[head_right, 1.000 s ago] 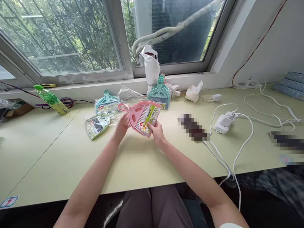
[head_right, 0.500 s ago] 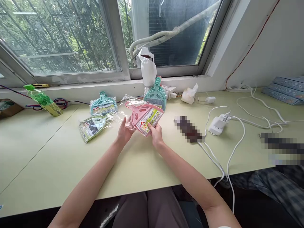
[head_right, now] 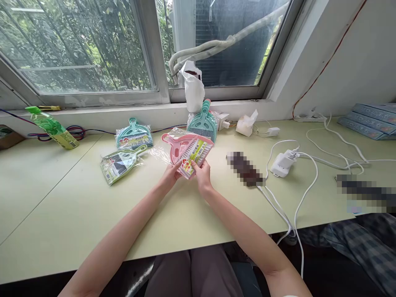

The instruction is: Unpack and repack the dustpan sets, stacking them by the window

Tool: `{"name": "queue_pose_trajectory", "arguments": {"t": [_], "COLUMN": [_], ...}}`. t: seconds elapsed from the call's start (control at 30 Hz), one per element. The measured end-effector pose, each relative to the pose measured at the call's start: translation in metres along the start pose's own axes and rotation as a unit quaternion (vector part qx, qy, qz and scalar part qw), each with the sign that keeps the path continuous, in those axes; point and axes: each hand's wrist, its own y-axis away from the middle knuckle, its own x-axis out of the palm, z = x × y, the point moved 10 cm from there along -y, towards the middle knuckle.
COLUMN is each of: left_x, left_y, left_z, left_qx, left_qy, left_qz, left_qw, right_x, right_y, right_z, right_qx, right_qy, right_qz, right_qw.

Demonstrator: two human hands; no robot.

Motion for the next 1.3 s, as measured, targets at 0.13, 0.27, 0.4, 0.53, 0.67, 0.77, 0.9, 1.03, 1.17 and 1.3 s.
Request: {"name": "queue_pose_trajectory", "arguments": {"t": [0.13,0.27,0.4,0.53,0.67,0.77,0.9,1.03,1.17,1.3], "left_x": [0.005,0.010,0.013,-0.007,-0.004,0.000,-0.024,-0.007,0.013,0.019], "left_y": [0.003,0.004,0.001,-0.002,0.001,0.005,0.028,0.050,0.040,0.033], "left_z": [0.008,0.024,0.027,0.019,0.009,0.001,-0.037,-0.079,-0.075,-0.065], "left_qx": [0.002,-0.016,-0.010,0.023,0.047,0.078,0.200,0.322,0.304,0.279], "left_qy": [-0.044,-0.055,-0.010,-0.025,-0.087,-0.106,-0.267,-0.541,-0.673,-0.710], "left_qz": [-0.009,0.000,0.022,-0.057,-0.058,-0.066,-0.238,-0.277,-0.180,-0.138], "left_qw": [0.999,0.998,1.000,0.998,0.993,0.989,0.912,0.726,0.650,0.632], "right_x": [-0.004,-0.011,-0.007,0.000,0.002,0.001,-0.005,-0.005,-0.002,0.001], "right_y": [0.000,-0.002,0.001,0.006,0.004,0.001,-0.003,-0.004,0.000,0.002], "right_z": [0.004,0.009,0.010,0.007,0.008,0.011,0.007,0.006,0.009,0.007], "right_qx": [-0.028,-0.050,-0.058,-0.050,-0.045,-0.057,-0.054,-0.054,-0.065,-0.064], "right_qy": [0.001,-0.007,-0.029,-0.050,-0.017,0.001,-0.001,0.017,0.056,0.070], "right_qz": [-0.020,-0.044,-0.045,-0.034,-0.021,-0.015,-0.033,-0.032,-0.023,-0.016], "right_qw": [0.999,0.998,0.997,0.997,0.999,0.998,0.998,0.998,0.996,0.995]}}
